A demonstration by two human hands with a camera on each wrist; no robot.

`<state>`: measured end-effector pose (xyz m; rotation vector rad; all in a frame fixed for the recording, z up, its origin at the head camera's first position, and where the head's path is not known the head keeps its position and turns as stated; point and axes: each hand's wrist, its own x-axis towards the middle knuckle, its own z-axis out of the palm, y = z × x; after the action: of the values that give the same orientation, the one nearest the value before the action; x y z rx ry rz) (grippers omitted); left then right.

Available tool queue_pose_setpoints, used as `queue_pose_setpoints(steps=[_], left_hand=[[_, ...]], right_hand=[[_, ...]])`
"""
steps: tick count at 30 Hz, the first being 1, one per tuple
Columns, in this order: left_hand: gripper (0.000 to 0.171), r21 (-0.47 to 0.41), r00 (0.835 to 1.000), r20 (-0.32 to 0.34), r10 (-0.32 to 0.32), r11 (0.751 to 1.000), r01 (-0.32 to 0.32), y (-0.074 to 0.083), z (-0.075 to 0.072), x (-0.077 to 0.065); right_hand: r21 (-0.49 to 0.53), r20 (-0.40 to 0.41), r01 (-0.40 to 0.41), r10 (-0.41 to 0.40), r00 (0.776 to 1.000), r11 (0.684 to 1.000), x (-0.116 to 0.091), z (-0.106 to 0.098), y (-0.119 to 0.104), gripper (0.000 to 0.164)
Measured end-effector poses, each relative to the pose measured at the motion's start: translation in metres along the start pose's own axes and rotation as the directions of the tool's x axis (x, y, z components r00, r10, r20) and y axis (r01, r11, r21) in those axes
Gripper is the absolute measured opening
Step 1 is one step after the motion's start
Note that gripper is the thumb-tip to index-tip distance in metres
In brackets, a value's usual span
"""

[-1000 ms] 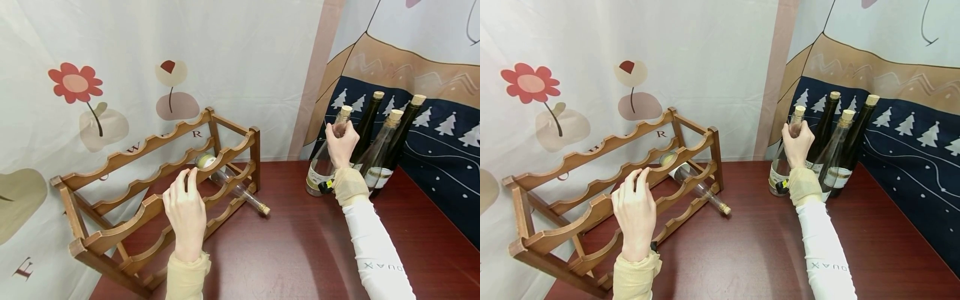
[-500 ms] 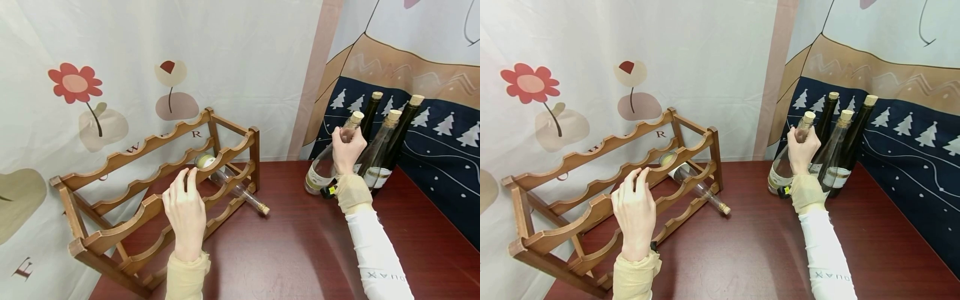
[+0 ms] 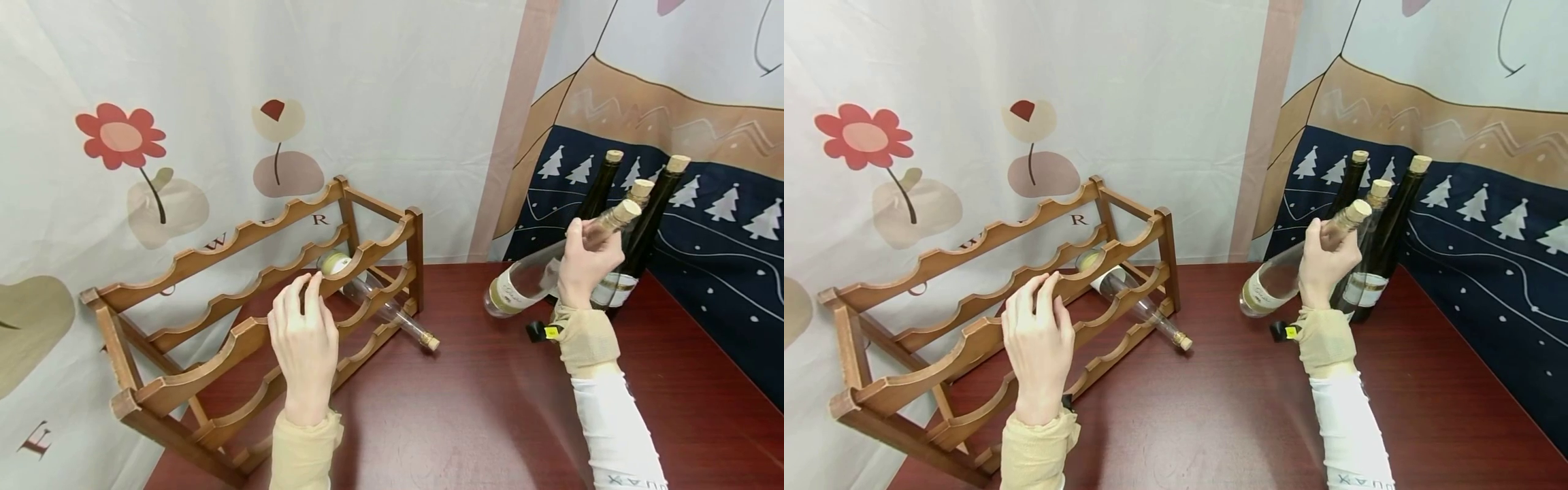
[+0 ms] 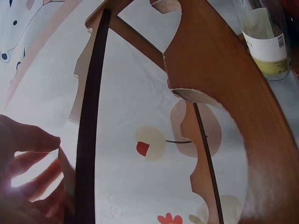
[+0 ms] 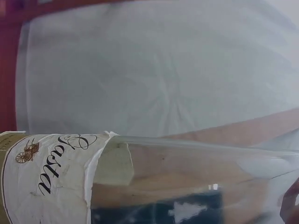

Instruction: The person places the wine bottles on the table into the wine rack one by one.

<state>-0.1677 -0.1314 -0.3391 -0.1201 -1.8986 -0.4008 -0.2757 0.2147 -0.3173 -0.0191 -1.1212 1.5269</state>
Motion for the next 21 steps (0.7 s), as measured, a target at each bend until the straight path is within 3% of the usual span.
queue_pose_setpoints(steps=[6,13,17,21], left_hand=[[0.028,-0.089,0.993,-0.056,0.108,0.99,-0.112,0.0,0.005,0.001],[0.026,-0.185,0.967,-0.066,0.244,0.95,-0.252,0.005,0.018,-0.002],[0.024,-0.255,0.963,-0.016,0.269,0.93,-0.264,0.01,0.028,-0.008],[0.035,-0.33,0.956,0.081,0.283,0.912,-0.242,0.017,0.039,-0.016]], right_hand=[[0.154,-0.07,-0.043,0.054,0.996,0.987,-0.01,-0.005,-0.016,0.019],[0.267,-0.14,-0.043,0.083,0.987,0.963,-0.019,-0.014,-0.027,0.015],[0.322,-0.172,-0.039,0.099,0.98,0.946,-0.023,-0.02,-0.031,0.014],[0.364,-0.189,-0.057,0.133,0.973,0.93,-0.027,-0.024,-0.037,0.013]])
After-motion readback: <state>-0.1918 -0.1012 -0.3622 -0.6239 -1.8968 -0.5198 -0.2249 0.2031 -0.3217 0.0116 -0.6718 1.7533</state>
